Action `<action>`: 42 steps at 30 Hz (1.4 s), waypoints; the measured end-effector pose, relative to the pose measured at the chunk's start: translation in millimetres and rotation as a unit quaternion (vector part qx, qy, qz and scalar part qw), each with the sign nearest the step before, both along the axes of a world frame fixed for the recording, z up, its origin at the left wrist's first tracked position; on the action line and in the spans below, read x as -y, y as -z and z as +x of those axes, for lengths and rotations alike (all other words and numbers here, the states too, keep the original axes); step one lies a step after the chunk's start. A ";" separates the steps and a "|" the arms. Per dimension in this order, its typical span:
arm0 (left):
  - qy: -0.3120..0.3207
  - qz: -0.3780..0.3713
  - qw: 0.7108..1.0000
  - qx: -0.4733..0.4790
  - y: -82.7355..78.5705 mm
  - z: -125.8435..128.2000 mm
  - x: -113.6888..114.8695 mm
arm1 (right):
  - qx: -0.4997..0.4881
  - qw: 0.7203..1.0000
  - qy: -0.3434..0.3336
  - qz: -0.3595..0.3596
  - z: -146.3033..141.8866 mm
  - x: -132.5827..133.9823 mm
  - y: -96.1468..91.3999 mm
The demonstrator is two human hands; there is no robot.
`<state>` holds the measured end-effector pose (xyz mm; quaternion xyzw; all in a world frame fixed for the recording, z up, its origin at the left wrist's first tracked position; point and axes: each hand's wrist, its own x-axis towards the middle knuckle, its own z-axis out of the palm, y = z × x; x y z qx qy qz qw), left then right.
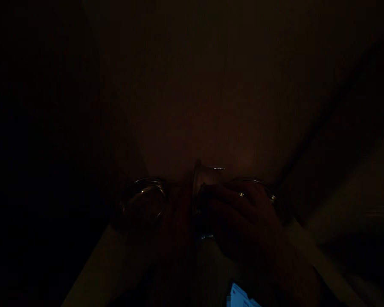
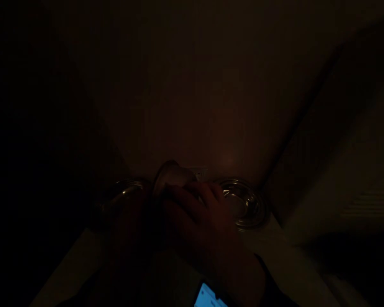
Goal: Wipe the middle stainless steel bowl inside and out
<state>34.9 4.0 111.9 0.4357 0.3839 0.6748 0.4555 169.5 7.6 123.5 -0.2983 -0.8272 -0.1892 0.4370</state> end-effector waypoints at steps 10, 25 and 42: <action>0.005 -0.002 1.000 -0.004 -0.6 -0.6 2.9 | 0.006 0.999 0.033 -0.033 9.1 -3.3 1.2; -0.015 0.018 0.999 -0.024 13.7 -18.6 -9.8 | 0.016 0.998 0.010 -0.065 4.6 -1.9 5.8; 0.012 -0.011 1.000 -0.013 -0.2 -1.7 1.4 | -0.005 0.995 0.056 -0.080 16.7 -4.8 2.6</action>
